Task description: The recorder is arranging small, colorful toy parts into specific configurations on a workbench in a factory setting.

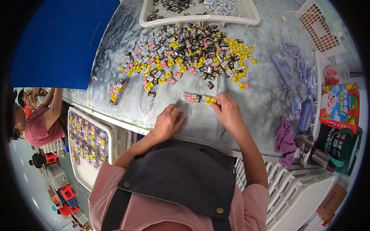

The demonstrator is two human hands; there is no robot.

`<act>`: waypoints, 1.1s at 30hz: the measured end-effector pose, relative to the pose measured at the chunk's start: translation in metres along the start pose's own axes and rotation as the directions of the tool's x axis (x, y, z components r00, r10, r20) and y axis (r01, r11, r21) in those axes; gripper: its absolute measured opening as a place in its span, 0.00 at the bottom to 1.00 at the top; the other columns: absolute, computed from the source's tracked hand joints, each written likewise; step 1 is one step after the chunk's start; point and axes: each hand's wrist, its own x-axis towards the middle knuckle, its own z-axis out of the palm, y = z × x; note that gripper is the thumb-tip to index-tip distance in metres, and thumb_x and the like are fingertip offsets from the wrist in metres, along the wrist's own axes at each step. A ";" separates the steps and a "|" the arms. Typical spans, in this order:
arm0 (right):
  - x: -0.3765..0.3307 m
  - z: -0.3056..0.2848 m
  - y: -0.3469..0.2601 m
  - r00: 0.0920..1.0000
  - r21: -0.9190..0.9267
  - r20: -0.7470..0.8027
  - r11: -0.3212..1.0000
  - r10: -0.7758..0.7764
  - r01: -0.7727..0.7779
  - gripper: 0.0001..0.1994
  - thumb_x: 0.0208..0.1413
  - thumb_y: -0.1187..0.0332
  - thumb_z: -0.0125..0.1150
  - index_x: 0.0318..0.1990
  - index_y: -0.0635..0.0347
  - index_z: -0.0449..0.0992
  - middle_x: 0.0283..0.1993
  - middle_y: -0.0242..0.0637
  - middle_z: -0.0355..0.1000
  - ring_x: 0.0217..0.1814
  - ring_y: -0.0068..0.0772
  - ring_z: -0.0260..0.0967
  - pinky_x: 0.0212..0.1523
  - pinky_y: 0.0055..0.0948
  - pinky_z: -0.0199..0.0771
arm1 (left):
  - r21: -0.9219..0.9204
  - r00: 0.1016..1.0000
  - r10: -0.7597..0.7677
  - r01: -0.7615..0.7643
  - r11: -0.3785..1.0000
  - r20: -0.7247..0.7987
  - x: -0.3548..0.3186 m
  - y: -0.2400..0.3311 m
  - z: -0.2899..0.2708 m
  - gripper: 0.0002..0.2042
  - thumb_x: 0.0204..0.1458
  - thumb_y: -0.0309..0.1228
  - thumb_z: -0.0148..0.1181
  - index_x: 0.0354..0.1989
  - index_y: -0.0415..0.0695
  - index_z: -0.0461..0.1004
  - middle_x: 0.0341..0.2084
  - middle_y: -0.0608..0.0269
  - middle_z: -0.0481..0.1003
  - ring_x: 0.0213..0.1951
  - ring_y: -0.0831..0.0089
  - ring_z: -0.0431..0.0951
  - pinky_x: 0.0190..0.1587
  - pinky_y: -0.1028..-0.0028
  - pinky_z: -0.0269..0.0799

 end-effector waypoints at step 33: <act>0.030 -0.002 -0.013 0.972 -0.198 0.233 0.976 -0.040 0.088 0.15 0.56 0.75 0.63 0.51 0.63 0.73 0.49 0.48 0.65 0.47 0.57 0.71 0.46 0.48 0.73 | -0.100 0.963 0.240 -0.228 0.968 0.126 0.087 -0.026 0.000 0.16 0.53 0.24 0.65 0.51 0.37 0.75 0.40 0.50 0.70 0.39 0.54 0.77 0.42 0.62 0.76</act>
